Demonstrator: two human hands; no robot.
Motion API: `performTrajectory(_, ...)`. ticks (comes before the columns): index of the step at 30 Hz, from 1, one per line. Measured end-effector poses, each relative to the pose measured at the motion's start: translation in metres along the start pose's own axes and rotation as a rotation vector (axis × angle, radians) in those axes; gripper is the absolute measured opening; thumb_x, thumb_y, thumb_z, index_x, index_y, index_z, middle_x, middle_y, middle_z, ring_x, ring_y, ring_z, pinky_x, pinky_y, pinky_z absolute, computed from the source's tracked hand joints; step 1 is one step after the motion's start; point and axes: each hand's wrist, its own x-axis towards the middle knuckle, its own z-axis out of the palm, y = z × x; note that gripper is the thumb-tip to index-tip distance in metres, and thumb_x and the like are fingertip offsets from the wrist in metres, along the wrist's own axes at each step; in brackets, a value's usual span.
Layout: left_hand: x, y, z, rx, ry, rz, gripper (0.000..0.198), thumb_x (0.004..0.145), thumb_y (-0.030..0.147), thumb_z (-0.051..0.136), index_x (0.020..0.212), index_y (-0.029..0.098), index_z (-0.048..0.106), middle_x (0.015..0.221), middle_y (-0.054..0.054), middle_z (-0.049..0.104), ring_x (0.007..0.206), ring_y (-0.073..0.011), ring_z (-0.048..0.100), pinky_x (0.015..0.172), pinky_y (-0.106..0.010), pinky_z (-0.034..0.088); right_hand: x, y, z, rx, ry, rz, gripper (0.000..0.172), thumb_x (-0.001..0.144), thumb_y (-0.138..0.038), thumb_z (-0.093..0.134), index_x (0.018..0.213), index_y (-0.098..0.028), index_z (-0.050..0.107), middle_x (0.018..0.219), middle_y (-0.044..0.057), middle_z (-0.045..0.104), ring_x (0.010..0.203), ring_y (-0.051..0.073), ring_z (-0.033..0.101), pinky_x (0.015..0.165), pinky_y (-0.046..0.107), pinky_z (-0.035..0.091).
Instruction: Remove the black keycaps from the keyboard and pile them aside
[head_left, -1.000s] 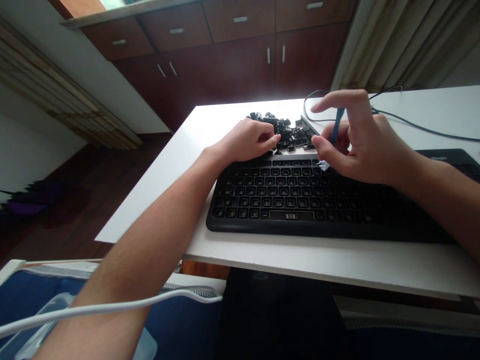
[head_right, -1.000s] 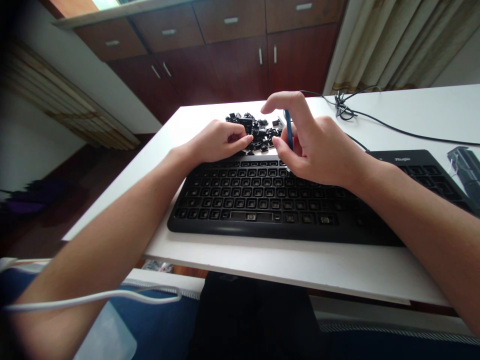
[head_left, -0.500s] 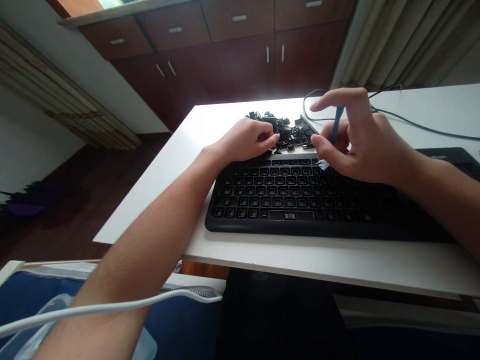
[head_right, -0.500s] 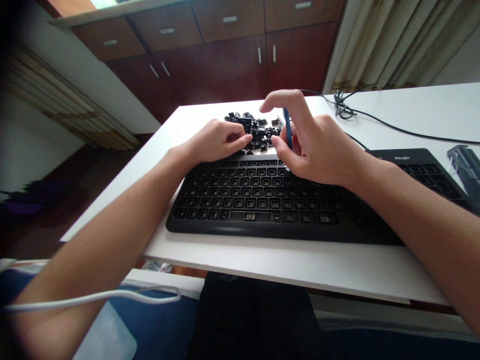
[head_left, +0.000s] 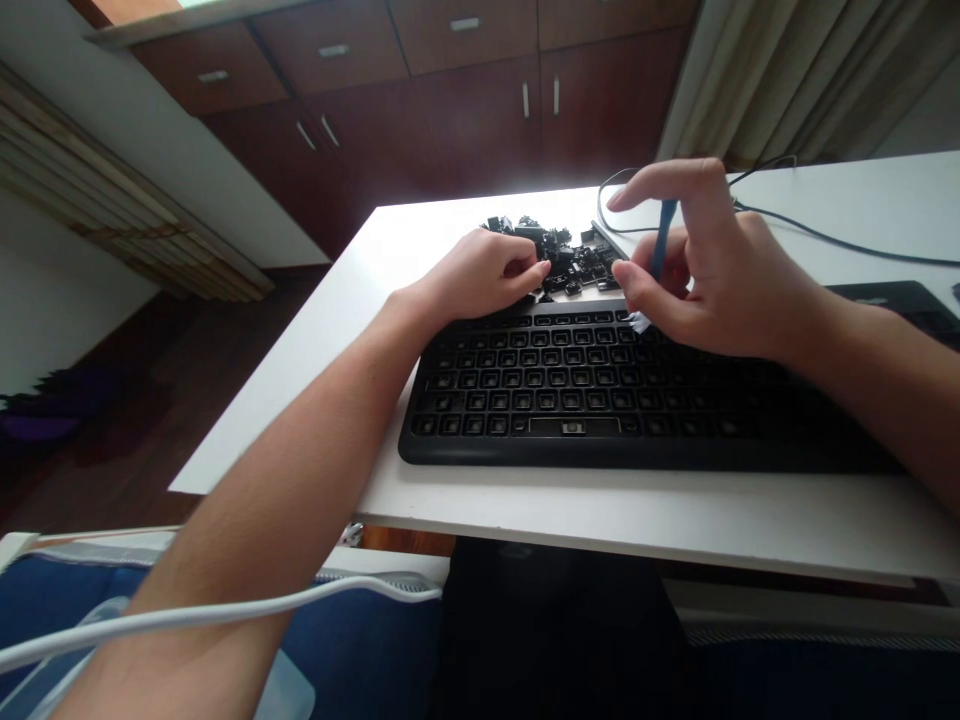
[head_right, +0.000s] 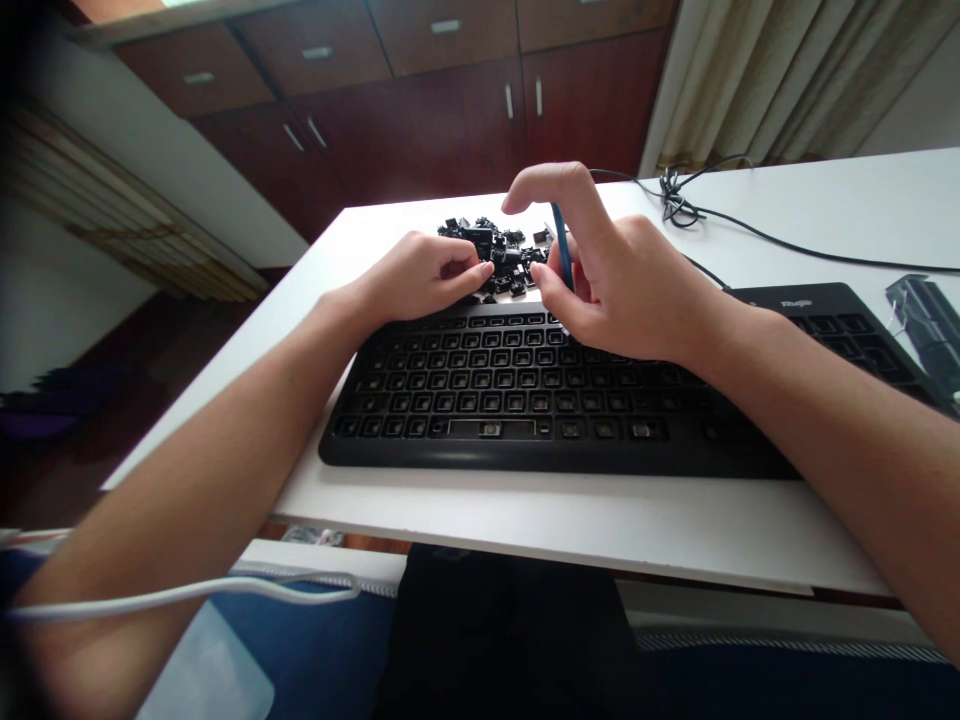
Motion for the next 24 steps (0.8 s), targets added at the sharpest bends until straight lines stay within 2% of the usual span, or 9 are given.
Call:
performTrajectory(10, 0.0000, 0.0002, -0.0009, -0.011, 0.001, 0.006, 0.039, 0.097, 0.041, 0.048, 0.073, 0.014, 0.063, 0.061, -0.001, 0.052, 0.057, -0.0102, 0.037, 0.061, -0.031, 0.029, 0.0004, -0.0003, -0.0007, -0.005, -0.014, 0.012, 0.060, 0.087, -0.037, 0.069, 0.140, -0.030, 0.044, 0.083, 0.002, 0.065, 0.057, 0.018, 0.056, 0.053, 0.035, 0.050)
performTrajectory(24, 0.0002, -0.0009, -0.0002, 0.011, -0.007, -0.003, 0.041, 0.098, 0.043, 0.047, 0.077, 0.014, 0.067, 0.062, -0.002, 0.052, 0.059, -0.0116, 0.038, 0.063, -0.031, 0.030, -0.0001, -0.0001, -0.0004, 0.006, -0.006, 0.021, 0.060, 0.087, -0.036, 0.069, 0.141, -0.029, 0.044, 0.081, 0.003, 0.062, 0.059, 0.020, 0.057, 0.054, 0.034, 0.048)
